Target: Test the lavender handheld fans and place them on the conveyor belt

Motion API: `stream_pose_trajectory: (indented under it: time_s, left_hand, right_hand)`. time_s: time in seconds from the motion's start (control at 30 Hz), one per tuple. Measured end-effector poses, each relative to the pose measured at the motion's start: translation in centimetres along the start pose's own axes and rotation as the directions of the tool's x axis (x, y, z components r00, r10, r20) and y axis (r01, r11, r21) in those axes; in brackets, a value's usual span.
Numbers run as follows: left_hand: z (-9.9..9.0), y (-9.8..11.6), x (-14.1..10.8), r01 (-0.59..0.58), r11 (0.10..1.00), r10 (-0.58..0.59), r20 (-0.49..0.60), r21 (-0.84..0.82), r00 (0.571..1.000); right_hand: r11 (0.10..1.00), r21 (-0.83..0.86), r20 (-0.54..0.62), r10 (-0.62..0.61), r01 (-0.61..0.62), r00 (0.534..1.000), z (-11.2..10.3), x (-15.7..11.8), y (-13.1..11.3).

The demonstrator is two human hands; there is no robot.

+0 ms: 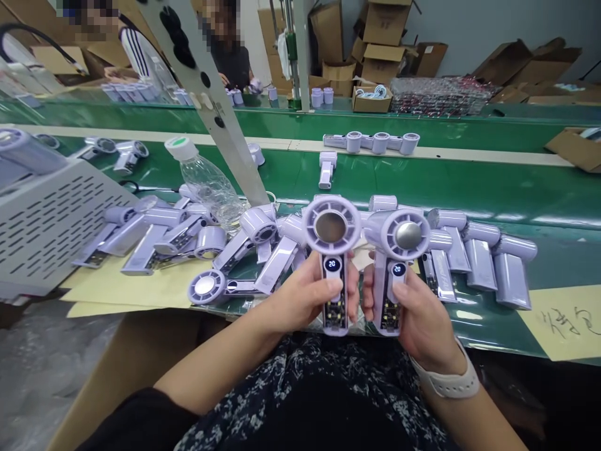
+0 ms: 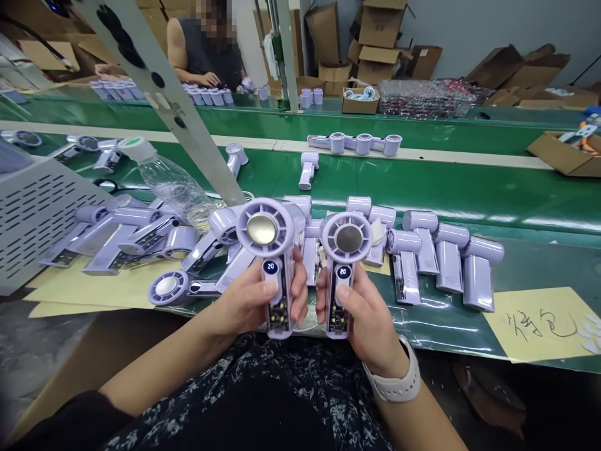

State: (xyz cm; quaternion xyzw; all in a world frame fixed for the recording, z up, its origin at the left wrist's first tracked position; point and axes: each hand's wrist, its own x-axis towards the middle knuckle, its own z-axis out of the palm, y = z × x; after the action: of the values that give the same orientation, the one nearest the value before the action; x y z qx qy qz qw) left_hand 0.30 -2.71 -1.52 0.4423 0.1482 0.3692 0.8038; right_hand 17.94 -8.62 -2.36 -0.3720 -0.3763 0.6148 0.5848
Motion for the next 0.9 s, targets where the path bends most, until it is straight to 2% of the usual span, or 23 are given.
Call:
stream_pose_trajectory:
  time_s: [0.07, 0.17, 0.33, 0.57, 0.7, 0.8, 0.9]
  left_hand:
    - [0.0, 0.2, -0.1, -0.023, 0.996, 0.020, 0.039, 0.083, 0.999]
    - [-0.3, 0.1, 0.2, -0.052, 0.984, 0.051, 0.010, 0.172, 0.999]
    - [-0.8, -0.2, 0.5, -0.046, 0.990, 0.038, 0.059, 0.131, 0.997]
    - [0.0, 0.7, 0.2, -0.105, 0.987, 0.098, 0.060, 0.119, 0.993]
    - [0.4, 1.0, 0.3, -0.097, 0.984, 0.088, 0.063, 0.151, 0.994]
    - [0.2, 0.7, 0.4, -0.053, 0.977, 0.063, -0.039, 0.208, 0.997]
    - [0.2, 0.3, 0.6, -0.001, 0.974, 0.050, -0.208, 0.228, 0.977]
  right_hand:
    - [1.000, -0.012, 0.011, -0.023, 0.023, 1.000, 0.1, 0.0, -0.2]
    - [0.999, -0.003, -0.007, -0.035, 0.035, 0.999, 0.3, 0.4, -0.5]
    - [0.997, 0.076, 0.054, 0.010, -0.014, 0.999, 0.4, 1.1, -0.6]
    - [0.999, 0.047, 0.019, -0.001, 0.000, 1.000, 0.5, 1.0, -0.7]
    - [0.999, 0.030, -0.017, -0.011, 0.012, 1.000, 0.8, 1.1, -1.0]
    - [0.999, 0.022, -0.069, -0.032, 0.033, 0.997, 0.7, 1.1, -0.8]
    - [0.998, 0.065, -0.031, 0.005, -0.003, 1.000, 0.2, 1.0, -0.4]
